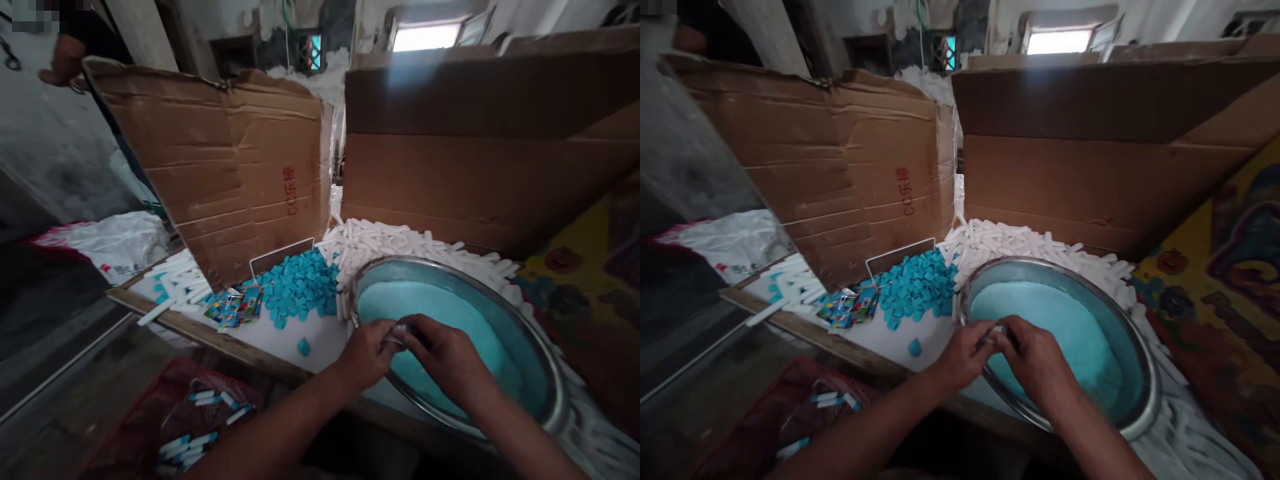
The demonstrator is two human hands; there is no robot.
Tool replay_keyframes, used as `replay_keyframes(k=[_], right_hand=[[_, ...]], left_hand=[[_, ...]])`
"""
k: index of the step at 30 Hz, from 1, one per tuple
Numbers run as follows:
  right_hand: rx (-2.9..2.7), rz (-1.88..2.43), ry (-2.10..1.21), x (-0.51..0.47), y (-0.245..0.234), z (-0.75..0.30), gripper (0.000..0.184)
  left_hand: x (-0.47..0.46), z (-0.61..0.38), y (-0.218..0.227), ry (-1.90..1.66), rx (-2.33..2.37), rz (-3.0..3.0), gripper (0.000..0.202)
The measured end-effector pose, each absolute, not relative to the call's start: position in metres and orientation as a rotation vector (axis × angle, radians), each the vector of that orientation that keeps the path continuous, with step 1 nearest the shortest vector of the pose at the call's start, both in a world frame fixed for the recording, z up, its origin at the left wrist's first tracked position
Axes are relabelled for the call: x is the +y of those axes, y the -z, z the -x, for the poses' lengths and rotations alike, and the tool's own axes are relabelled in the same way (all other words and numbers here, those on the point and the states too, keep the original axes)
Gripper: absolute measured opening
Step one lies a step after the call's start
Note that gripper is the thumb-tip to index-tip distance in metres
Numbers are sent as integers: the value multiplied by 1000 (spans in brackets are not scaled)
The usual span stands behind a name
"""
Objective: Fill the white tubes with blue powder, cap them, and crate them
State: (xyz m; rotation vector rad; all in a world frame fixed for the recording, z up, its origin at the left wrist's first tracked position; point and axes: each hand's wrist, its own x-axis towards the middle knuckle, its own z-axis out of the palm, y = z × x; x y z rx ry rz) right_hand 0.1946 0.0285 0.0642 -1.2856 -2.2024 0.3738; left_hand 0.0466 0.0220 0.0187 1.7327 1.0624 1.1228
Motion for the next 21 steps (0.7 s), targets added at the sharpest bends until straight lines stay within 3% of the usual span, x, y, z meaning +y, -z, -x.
replay_keyframes(k=[5, 9, 13, 21], right_hand=[[-2239, 1202, -465, 15, -40, -133, 17], [-2525, 1391, -609, 16, 3, -81, 18], [-2607, 1529, -551, 27, 30, -46, 16], [-2630, 1485, -357, 38, 34, -7, 25]], left_hand=[[14, 40, -19, -1343, 1221, -1276, 20], [3, 109, 1, -1408, 1346, -981, 27], [-14, 135, 19, -1377, 1431, -883, 28], [-25, 149, 28, -1468, 1462, -693, 34]])
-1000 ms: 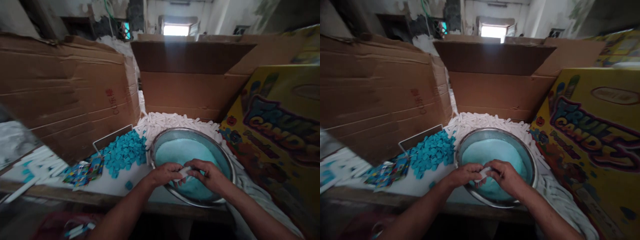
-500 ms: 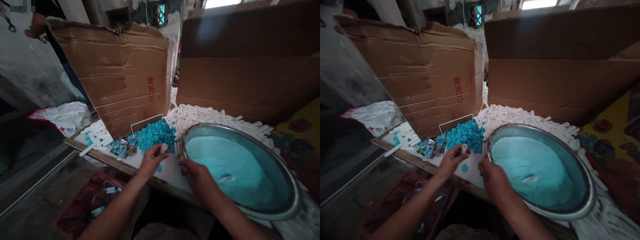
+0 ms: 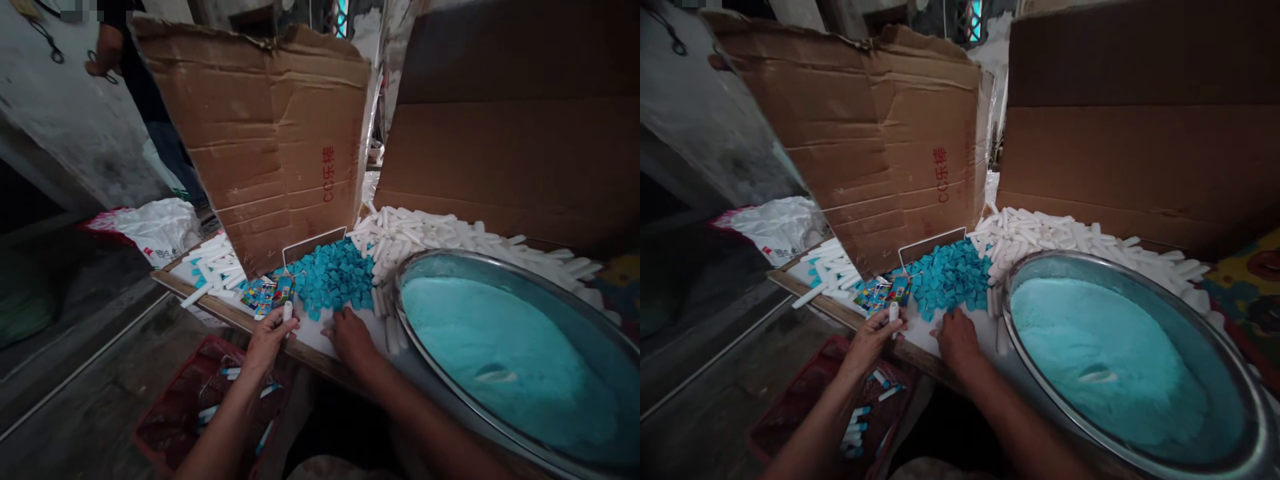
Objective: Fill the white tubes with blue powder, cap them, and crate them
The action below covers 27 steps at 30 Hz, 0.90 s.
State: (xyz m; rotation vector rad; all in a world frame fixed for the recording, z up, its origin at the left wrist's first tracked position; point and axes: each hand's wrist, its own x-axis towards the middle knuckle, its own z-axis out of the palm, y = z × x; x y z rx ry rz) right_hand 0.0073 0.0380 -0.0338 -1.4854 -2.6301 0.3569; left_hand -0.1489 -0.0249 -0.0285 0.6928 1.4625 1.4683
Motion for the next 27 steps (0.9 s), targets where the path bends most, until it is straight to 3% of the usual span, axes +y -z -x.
replay_keyframes(k=[7, 12, 17, 23, 27], right_hand=[[-2664, 1207, -355, 60, 49, 27, 13], [-2506, 1048, -427, 54, 51, 2, 15], [-2080, 771, -727, 30, 41, -35, 17], [-1820, 930, -1228, 12, 30, -51, 15], [-1610, 996, -1269, 7, 20, -59, 15]], left_hand=[[-27, 155, 33, -1473, 1504, -651, 42], [-30, 145, 30, -1411, 1443, -742, 29], [-29, 121, 26, -1301, 1202, -827, 31], [-32, 104, 17, -1198, 1096, -936, 27], [-39, 104, 18, -1117, 1192, -1087, 24]])
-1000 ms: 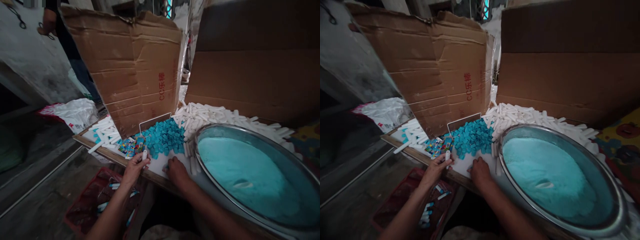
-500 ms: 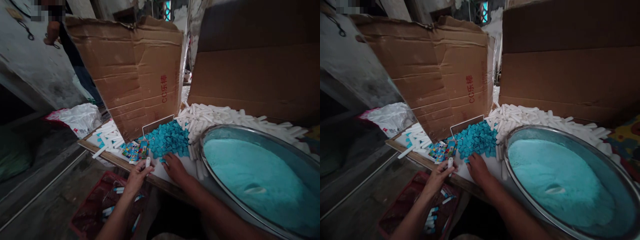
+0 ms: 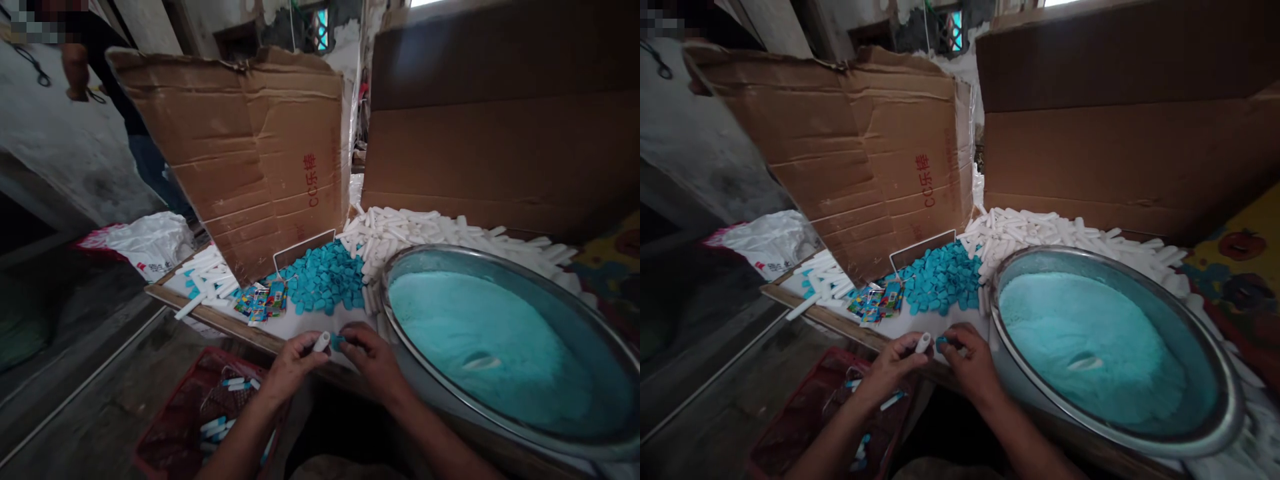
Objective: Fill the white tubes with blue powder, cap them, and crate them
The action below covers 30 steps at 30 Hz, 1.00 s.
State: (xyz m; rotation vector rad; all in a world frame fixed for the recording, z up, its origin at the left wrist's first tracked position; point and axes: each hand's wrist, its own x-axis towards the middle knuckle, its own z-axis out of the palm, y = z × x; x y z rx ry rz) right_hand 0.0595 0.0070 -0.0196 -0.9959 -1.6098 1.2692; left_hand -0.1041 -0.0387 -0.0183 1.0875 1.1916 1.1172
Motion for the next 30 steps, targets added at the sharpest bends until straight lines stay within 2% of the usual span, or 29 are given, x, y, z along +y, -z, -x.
replay_keyframes(k=[7, 19, 25, 30], right_hand=[[-1467, 1029, -1519, -7, 2, -78, 21], [-1810, 1025, -1580, -5, 1, -99, 16], [-1837, 1147, -1683, -11, 0, -98, 13], [-2033, 1126, -1393, -15, 8, -90, 16]], left_hand=[[-49, 99, 24, -919, 1155, -1271, 29], [-51, 87, 31, -695, 979, -1041, 43], [-54, 81, 23, -551, 1078, -1225, 39], [-59, 81, 29, -532, 1073, -1144, 42]])
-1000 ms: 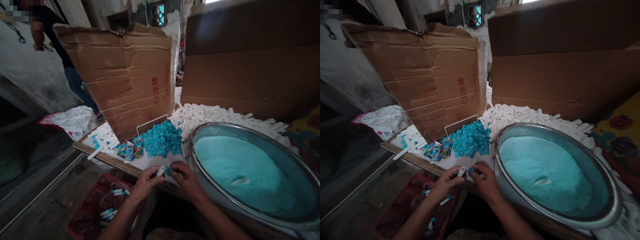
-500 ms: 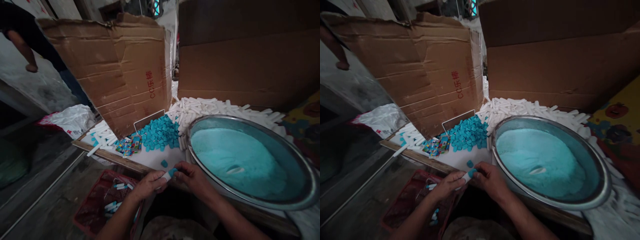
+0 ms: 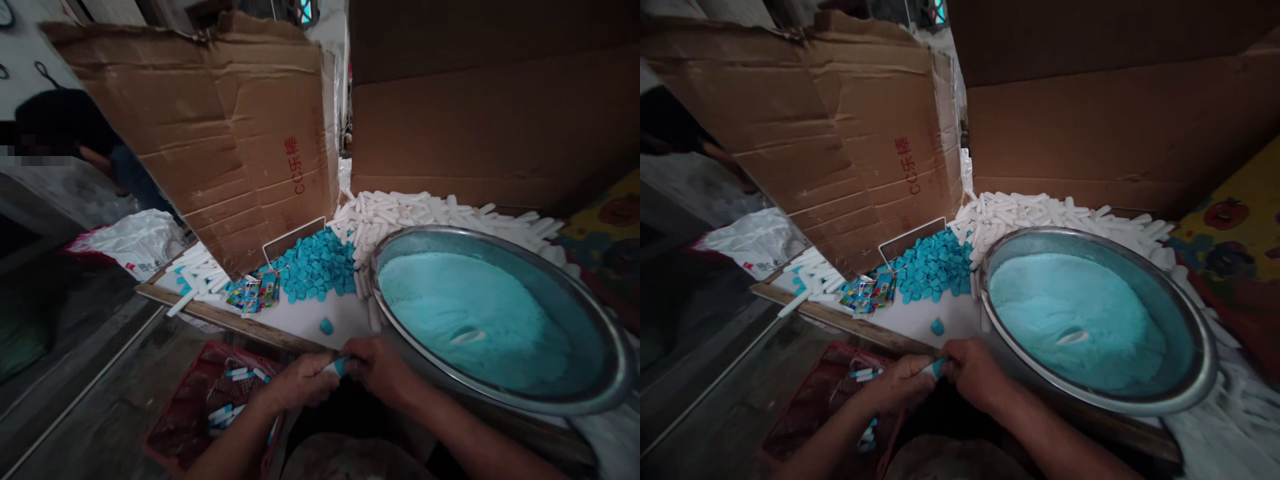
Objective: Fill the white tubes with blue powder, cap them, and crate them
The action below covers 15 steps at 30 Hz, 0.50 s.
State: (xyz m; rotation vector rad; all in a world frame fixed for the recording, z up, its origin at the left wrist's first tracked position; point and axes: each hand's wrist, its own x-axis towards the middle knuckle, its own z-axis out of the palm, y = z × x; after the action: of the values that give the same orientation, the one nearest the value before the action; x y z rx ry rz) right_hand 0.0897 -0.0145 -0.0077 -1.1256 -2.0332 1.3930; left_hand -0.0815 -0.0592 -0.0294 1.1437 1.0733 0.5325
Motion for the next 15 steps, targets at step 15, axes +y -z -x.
replay_keyframes(k=[15], right_hand=[[-2148, 1317, -740, 58, 47, -42, 29]], left_hand=[[-58, 127, 40, -1029, 1350, -675, 44]])
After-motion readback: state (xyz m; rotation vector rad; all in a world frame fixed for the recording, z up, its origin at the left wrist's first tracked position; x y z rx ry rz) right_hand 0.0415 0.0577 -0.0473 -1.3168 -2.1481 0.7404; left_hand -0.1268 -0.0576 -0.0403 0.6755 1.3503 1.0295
